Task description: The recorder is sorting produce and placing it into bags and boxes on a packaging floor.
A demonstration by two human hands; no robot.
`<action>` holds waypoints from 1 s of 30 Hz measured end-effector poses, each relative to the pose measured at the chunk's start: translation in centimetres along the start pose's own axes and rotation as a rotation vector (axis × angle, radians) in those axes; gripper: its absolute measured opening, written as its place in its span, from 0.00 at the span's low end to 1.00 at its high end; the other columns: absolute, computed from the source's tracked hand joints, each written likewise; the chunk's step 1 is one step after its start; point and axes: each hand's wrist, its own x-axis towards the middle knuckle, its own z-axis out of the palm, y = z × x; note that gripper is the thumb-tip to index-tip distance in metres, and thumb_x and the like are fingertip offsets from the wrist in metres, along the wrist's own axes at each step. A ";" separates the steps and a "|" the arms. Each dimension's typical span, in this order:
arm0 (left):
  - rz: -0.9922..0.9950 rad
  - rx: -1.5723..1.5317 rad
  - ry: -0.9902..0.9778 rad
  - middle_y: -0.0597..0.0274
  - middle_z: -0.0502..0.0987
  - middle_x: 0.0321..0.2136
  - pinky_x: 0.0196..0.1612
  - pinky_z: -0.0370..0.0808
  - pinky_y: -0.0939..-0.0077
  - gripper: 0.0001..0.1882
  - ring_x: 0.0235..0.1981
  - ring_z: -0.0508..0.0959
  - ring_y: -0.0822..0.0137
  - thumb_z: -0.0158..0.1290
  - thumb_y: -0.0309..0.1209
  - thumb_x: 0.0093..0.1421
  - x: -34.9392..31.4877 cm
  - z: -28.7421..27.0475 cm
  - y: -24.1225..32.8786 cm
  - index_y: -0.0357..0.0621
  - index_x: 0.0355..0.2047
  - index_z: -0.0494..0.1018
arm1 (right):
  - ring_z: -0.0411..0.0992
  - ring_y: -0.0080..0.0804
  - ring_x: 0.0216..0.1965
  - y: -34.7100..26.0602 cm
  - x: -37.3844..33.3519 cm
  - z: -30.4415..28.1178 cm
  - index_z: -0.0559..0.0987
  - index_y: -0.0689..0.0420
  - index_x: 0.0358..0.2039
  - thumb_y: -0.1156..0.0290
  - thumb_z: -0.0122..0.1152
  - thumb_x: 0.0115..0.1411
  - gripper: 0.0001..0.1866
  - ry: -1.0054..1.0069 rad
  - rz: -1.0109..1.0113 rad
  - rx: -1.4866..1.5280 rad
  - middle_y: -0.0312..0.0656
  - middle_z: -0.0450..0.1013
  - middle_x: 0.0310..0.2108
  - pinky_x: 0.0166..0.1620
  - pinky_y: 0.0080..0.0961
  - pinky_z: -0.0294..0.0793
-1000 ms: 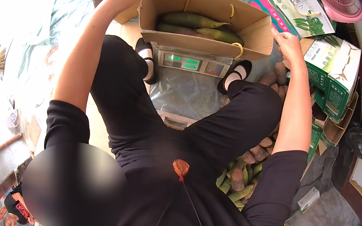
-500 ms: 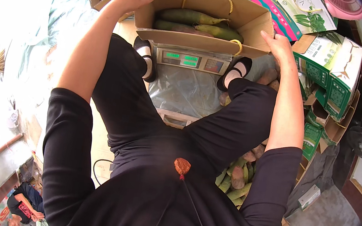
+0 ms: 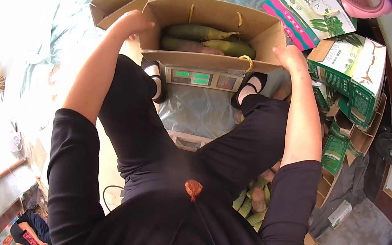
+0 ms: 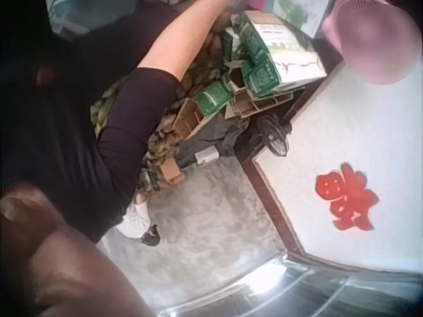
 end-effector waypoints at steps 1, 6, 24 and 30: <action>0.009 0.026 -0.044 0.52 0.79 0.24 0.28 0.78 0.65 0.24 0.21 0.80 0.61 0.52 0.47 0.58 -0.4 -0.4 0.2 0.32 0.32 0.77 | 0.69 0.46 0.53 0.1 0.2 -0.2 0.76 0.59 0.47 0.50 0.54 0.56 0.27 -0.046 0.004 -0.010 0.52 0.70 0.50 0.53 0.39 0.68; 0.080 0.031 0.007 0.50 0.77 0.16 0.30 0.76 0.60 0.25 0.21 0.80 0.60 0.51 0.44 0.57 -0.6 -0.8 -0.8 0.28 0.21 0.75 | 0.70 0.46 0.51 -0.8 -0.2 -0.6 0.77 0.59 0.46 0.52 0.55 0.56 0.25 -0.013 -0.041 -0.015 0.52 0.72 0.49 0.53 0.39 0.68; 0.068 -0.589 0.351 0.58 0.78 0.24 0.32 0.70 0.70 0.17 0.27 0.74 0.68 0.55 0.36 0.56 -4.4 -1.2 -18.5 0.30 0.32 0.76 | 0.75 0.50 0.39 -17.2 -6.6 -6.0 0.81 0.57 0.32 0.65 0.52 0.47 0.15 0.232 -0.410 0.043 0.52 0.77 0.35 0.41 0.40 0.74; -0.101 -0.770 0.476 0.53 0.79 0.31 0.39 0.72 0.71 0.18 0.33 0.77 0.65 0.53 0.35 0.55 -11.9 5.5 -30.3 0.29 0.36 0.76 | 0.76 0.47 0.40 -26.3 -12.1 -0.6 0.82 0.57 0.31 0.68 0.50 0.49 0.14 0.194 -0.607 0.024 0.51 0.77 0.35 0.43 0.38 0.74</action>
